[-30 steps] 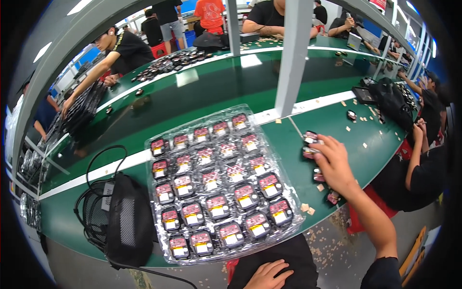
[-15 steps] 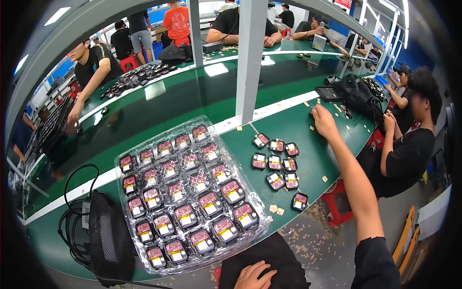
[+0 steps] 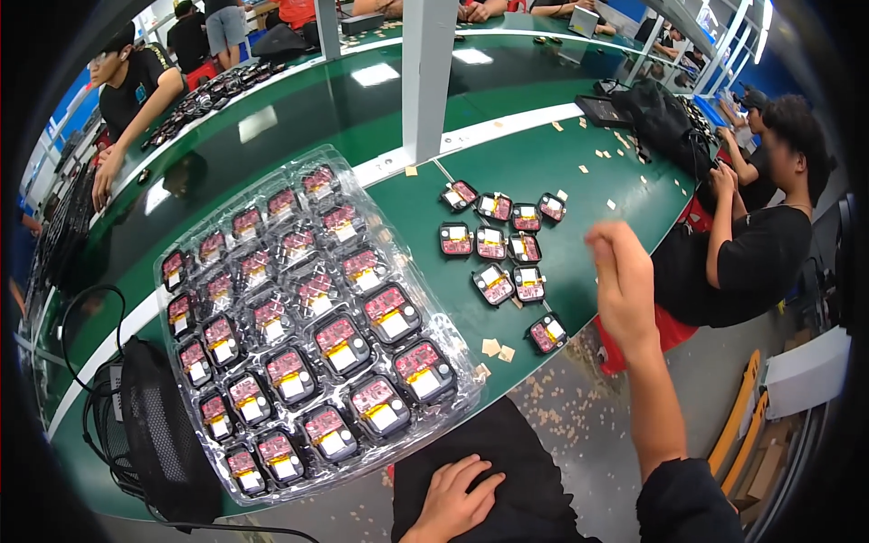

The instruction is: Assembling small electronic components into plastic trays and applying stickers or labels.

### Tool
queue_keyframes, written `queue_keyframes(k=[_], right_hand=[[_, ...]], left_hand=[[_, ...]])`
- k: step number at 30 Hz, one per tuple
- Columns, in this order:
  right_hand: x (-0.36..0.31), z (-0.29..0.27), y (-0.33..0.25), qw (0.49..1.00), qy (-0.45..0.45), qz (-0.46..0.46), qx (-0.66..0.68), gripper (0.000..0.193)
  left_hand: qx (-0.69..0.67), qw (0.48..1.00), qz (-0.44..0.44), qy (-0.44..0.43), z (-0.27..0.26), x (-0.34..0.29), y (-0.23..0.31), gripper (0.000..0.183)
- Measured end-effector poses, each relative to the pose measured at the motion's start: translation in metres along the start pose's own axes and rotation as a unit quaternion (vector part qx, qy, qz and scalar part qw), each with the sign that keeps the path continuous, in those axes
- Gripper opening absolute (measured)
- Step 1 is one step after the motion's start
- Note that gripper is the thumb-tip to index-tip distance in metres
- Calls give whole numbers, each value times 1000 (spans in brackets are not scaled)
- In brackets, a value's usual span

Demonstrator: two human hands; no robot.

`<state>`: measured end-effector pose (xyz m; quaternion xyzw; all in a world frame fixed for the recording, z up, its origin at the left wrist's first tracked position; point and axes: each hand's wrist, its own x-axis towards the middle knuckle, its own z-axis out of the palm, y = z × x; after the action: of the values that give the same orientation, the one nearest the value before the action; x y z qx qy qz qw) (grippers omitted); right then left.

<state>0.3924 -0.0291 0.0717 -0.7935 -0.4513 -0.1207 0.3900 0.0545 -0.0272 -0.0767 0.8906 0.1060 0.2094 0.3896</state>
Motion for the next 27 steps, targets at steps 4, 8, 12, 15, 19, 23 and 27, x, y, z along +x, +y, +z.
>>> queue_keyframes(k=[4,8,12,15,19,23,27], right_hand=[[-51,-19,-35,993,-103,37,-33,33],[-80,-8,-46,983,-144,85,-71,67],[-82,-4,-45,980,-156,115,-36,65],[-77,-8,-51,977,-164,133,-26,62],[-73,-7,-47,976,-165,144,3,58],[-90,-14,-51,984,-135,87,80,61],[-116,-13,-69,932,-291,-55,208,68]], left_hand=[[3,1000,5,6,-4,3,1,29],[-34,999,-21,-28,-10,5,3,35],[-49,997,-60,24,-17,18,14,31],[-92,992,-81,40,-22,26,15,31],[-140,982,-104,64,-24,30,16,30],[-365,918,-143,59,-24,23,13,20],[-667,726,-139,89,-19,20,12,48]])
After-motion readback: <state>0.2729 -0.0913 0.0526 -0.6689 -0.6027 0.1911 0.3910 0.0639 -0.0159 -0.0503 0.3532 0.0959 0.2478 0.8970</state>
